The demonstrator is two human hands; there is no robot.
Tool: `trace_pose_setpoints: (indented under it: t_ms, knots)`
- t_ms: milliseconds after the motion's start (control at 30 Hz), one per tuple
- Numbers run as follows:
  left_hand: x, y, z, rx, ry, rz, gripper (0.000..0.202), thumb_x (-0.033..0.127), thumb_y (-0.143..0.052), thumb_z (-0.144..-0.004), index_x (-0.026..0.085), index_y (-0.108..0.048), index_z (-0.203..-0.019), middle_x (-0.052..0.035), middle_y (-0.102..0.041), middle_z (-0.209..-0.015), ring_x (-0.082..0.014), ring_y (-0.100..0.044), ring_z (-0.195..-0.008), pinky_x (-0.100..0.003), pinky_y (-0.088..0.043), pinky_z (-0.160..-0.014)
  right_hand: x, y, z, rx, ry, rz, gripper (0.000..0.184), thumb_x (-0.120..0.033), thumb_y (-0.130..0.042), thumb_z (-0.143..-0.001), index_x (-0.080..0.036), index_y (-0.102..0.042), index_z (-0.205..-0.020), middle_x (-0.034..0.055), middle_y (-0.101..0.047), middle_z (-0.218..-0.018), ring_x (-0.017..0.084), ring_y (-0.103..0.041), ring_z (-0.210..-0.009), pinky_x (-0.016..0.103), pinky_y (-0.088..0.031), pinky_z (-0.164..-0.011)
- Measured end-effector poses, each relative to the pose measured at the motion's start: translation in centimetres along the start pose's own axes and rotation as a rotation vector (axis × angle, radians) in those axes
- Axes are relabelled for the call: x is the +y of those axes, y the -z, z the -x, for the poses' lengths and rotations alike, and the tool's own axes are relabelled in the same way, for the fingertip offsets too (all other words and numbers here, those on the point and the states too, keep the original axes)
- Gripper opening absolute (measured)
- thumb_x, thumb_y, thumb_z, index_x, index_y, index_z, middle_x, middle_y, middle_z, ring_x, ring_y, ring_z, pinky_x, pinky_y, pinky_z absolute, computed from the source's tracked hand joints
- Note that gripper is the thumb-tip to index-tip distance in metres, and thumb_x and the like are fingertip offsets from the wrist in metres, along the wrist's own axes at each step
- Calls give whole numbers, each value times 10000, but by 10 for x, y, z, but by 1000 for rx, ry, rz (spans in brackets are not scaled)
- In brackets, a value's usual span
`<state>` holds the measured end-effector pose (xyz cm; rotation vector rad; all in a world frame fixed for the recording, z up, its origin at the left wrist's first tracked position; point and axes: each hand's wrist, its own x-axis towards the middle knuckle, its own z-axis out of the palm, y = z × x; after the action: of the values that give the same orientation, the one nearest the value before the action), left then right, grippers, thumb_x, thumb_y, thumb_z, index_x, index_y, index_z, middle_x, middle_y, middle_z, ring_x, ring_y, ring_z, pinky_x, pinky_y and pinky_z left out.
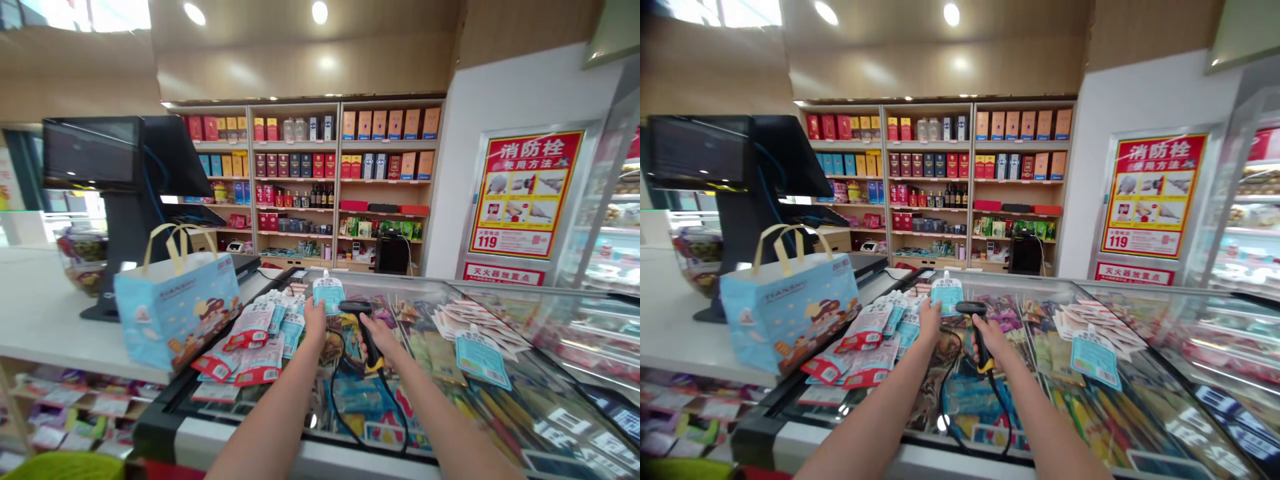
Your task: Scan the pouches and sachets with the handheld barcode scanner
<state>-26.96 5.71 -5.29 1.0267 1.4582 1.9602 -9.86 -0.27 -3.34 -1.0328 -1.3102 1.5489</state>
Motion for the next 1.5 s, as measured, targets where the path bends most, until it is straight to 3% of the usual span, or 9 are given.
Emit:
trace_pose_setpoints:
  t_ms: [200, 367, 633, 867, 1000, 1100, 1233, 1400, 1500]
  knots:
    - [34, 89, -27, 163, -173, -278, 258, 236, -502, -745, 174, -599, -976, -80, -668, -988, -205, -614, -932, -305, -467, -837, -1, -79, -21, -176, 35, 14, 346, -534, -544, -783, -208, -426, -776, -67, -524, -464, 91, -464, -325, 198, -396, -323]
    - [50, 138, -41, 226, -201, -448, 290, 193, -495, -757, 165, -601, -1025, -92, -669, -1001, -225, -605, -980, -337, -443, -902, 1, -120, -28, -286, 44, 80, 340, -525, -555, -779, -213, -424, -807, -72, -525, -468, 97, -471, -331, 199, -396, -322]
    - [42, 167, -52, 136, -63, -903, 425, 155, -491, -777, 95, -532, -1196, -213, -592, -1176, -316, -572, -1079, -402, -435, -888, 8, -137, -35, -290, 40, 120, 285, -474, -524, -818, -207, -431, -794, -67, -524, -468, 92, -465, -328, 197, -403, -319]
    - [46, 167, -51, -43, -147, -1172, 375, 93, -394, -805, 146, -605, -1111, -173, -553, -1253, -278, -537, -1140, -398, -414, -929, 10, -117, -36, -236, 17, 58, 303, -493, -535, -805, -208, -432, -809, -69, -531, -465, 93, -469, -329, 199, -405, -319]
    - [54, 145, -36, 60, -290, -1253, 353, 166, -431, -826, 158, -601, -1136, -187, -450, -1363, -324, -418, -1252, -519, -304, -1018, 7, -86, -34, -137, 81, 13, 366, -544, -559, -755, -197, -444, -766, -62, -522, -456, 86, -461, -318, 196, -397, -318]
    - [57, 109, -18, -26, -404, -1214, 370, 210, -440, -842, 160, -574, -1183, -176, -413, -1393, -299, -402, -1270, -476, -322, -1022, 4, -47, -29, -20, 149, -2, 403, -576, -576, -712, -195, -445, -731, -61, -518, -456, 89, -457, -318, 208, -397, -314]
    - [48, 35, 22, -290, -461, -1156, 348, 224, -458, -843, 163, -587, -1160, -146, -456, -1363, -257, -435, -1249, -393, -357, -1003, 1, 18, -11, 157, 165, 4, 411, -596, -537, -731, -198, -453, -672, -56, -493, -428, 91, -445, -310, 218, -401, -322]
    - [32, -74, 96, -685, -453, -1104, 286, 258, -514, -821, 182, -626, -1073, -109, -612, -1178, -236, -512, -1160, -356, -373, -969, 1, 97, 22, 353, 213, -54, 369, -559, -570, -738, -210, -457, -703, -49, -515, -470, 97, -456, -329, 226, -407, -330]
    - [24, -132, 140, -826, -406, -1051, 302, 322, -519, -823, 170, -640, -1054, -129, -628, -1146, -250, -534, -1131, -363, -377, -952, 2, 138, 40, 451, 258, -80, 368, -551, -594, -725, -210, -455, -712, -49, -509, -475, 103, -455, -332, 233, -401, -324]
